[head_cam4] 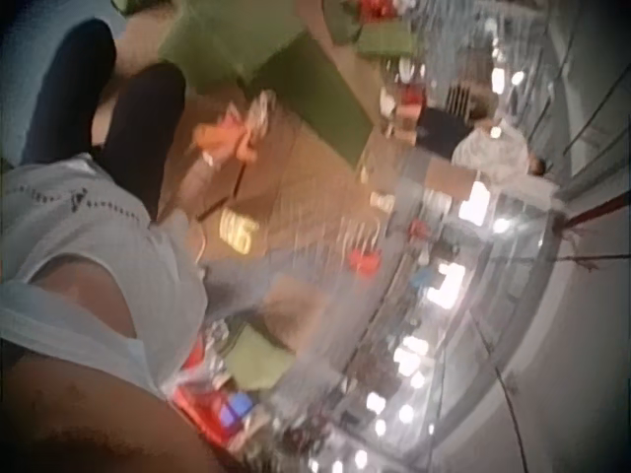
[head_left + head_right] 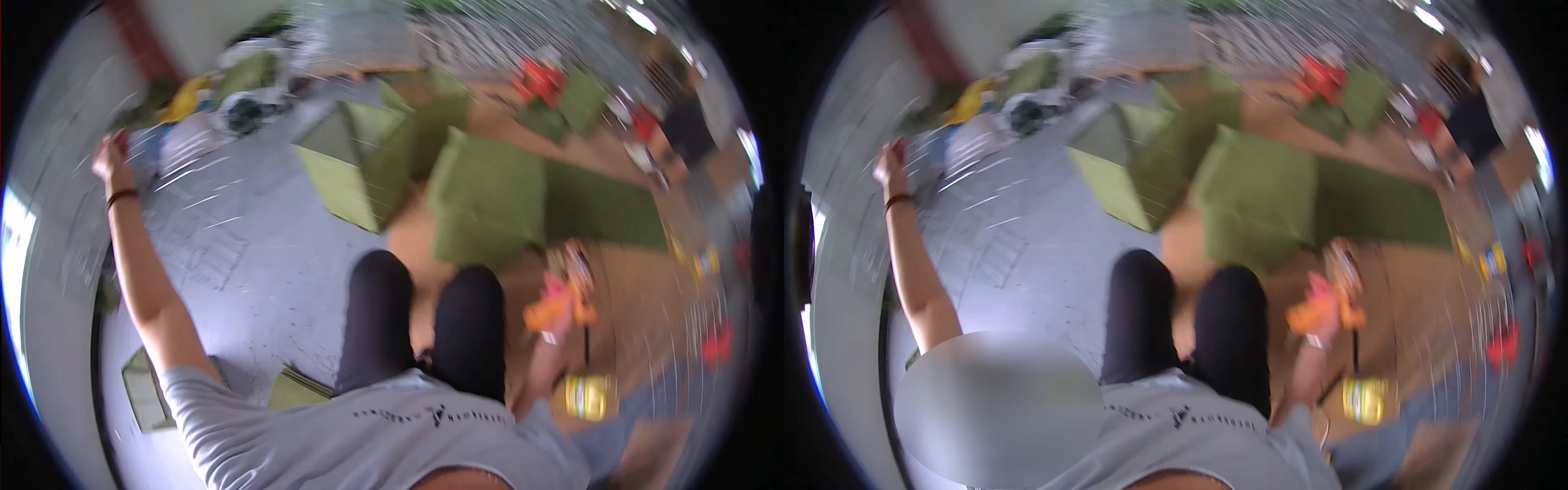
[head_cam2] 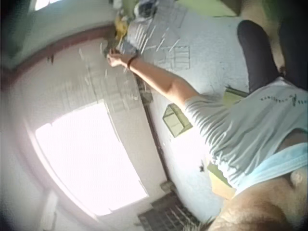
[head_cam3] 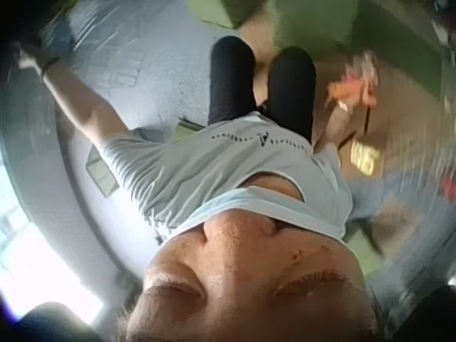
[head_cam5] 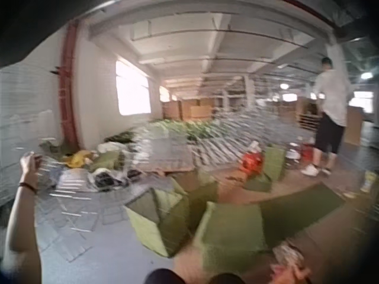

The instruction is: Gluing green fabric panels onto wire storage frames using a hot glue gun.

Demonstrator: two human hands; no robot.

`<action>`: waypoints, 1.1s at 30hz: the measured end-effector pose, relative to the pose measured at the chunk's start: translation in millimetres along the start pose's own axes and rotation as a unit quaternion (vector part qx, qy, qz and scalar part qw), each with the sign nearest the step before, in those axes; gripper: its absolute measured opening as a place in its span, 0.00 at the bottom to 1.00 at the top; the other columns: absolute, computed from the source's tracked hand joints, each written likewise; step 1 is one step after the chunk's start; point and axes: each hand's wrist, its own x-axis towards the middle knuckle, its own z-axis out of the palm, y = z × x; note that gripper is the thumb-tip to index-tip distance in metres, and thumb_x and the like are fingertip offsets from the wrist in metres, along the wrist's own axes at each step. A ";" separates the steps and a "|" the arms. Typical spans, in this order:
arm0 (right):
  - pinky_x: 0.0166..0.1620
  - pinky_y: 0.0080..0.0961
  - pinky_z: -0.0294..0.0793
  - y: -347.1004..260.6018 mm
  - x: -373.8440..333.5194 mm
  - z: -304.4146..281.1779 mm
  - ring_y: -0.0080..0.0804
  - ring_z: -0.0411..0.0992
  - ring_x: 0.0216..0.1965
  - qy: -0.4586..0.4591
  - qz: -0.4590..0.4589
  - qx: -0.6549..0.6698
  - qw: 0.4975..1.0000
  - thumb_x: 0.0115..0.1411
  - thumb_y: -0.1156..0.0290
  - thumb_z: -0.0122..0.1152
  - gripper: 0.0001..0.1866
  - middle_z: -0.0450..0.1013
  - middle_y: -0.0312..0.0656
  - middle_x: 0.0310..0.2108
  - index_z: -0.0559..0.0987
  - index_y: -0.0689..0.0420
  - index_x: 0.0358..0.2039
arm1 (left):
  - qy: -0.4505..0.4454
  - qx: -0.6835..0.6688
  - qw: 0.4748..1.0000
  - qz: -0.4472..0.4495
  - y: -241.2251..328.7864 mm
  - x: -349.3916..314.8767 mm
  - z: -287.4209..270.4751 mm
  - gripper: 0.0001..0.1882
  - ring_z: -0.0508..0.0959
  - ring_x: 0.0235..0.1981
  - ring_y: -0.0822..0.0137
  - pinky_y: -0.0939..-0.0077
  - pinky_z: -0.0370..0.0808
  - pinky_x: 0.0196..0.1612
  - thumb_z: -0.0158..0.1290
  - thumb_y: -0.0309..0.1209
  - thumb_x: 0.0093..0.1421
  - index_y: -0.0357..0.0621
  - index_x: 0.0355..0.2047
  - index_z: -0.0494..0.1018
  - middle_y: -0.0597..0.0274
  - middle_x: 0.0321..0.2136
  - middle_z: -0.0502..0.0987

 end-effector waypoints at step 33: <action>0.62 0.46 0.55 62.1 123.5 -9.7 0.44 0.49 0.65 0.072 -0.102 0.013 0.992 0.55 0.70 0.57 0.19 0.51 0.50 0.64 0.69 0.59 0.47 | -0.708 0.171 0.579 0.367 -224.5 -603.9 210.7 0.29 0.61 0.60 0.58 0.71 0.68 0.58 0.48 0.19 0.49 0.40 0.55 0.63 0.57 0.57 0.64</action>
